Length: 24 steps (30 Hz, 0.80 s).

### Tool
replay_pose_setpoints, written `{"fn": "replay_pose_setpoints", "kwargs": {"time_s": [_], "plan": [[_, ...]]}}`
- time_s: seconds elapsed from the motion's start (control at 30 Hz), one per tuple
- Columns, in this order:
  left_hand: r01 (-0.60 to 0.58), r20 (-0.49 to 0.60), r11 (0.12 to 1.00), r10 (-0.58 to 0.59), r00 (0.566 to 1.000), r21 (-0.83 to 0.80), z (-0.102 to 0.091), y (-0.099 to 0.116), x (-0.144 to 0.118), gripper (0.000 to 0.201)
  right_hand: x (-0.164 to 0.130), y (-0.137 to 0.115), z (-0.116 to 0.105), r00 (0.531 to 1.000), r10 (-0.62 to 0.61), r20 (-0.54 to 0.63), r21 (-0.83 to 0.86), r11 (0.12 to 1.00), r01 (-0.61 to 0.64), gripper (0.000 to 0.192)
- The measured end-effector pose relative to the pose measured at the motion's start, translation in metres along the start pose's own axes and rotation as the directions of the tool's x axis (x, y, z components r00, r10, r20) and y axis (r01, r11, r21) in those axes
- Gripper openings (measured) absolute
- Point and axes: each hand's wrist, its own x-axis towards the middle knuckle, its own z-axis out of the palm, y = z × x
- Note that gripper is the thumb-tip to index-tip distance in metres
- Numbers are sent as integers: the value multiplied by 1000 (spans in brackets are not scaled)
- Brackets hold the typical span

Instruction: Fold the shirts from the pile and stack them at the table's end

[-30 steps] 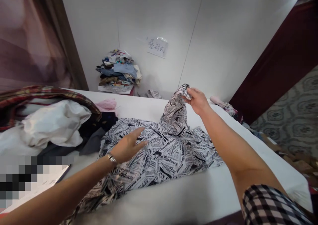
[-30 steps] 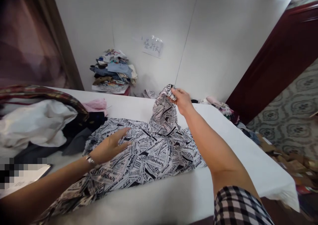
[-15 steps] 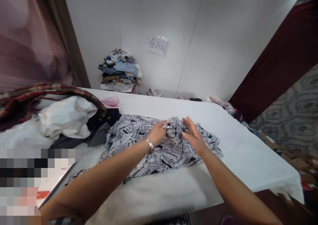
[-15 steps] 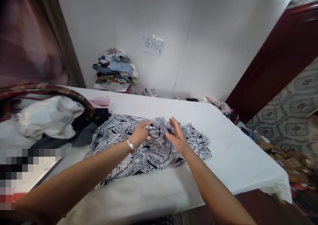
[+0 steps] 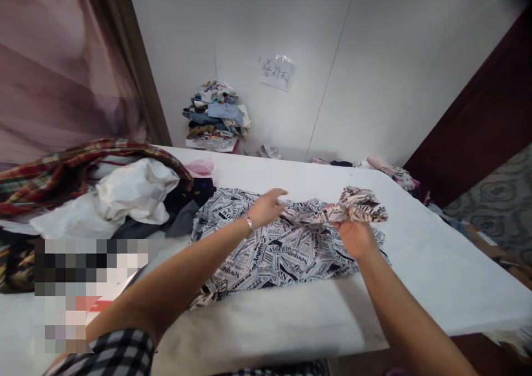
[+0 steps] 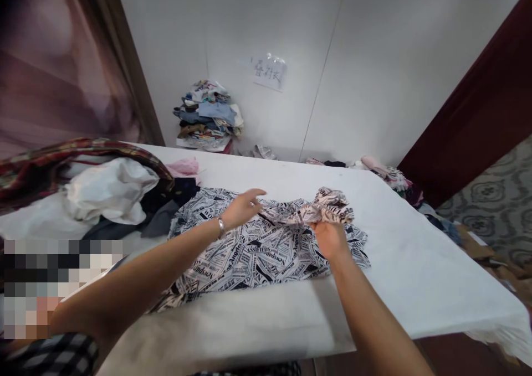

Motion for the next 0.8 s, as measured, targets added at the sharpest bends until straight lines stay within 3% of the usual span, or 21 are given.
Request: {"fn": "replay_pose_setpoints", "kwargs": {"time_s": [0.03, 0.13, 0.27, 0.37, 0.5, 0.6, 0.8], "plan": [[64, -32, 977, -58, 998, 203, -6, -24, 10, 47, 11, -6, -4, 1000, 9, -10, 52, 999, -9, 24], [172, -52, 910, -165, 985, 377, -23, -88, 34, 52, 52, -27, -8, 999, 13, -35, 185, 983, -6, 13], [218, -29, 823, -239, 971, 524, -34, -135, 49, 62, 125, -58, -6, 999, 2, -44, 249, 968, 9, 8], [223, -6, 767, -274, 962, 602, -37, -147, 57, 63, 177, -78, -3, 998, 10, -62, 227, 974, 5, 8], [220, 7, 709, -302, 953, 670, -46, -150, 69, 41, 226, -93, 5, 990, 25, -138, 200, 980, 4, 11], [237, -21, 679, -310, 951, 695, -58, -148, 72, 32, 250, -96, 10, 990, -12, -138, 168, 985, 35, 15], [226, -94, 685, -224, 970, 693, -85, -138, 58, 42, 268, -103, 7, 990, -115, -77, -30, 993, 113, 33]]}}
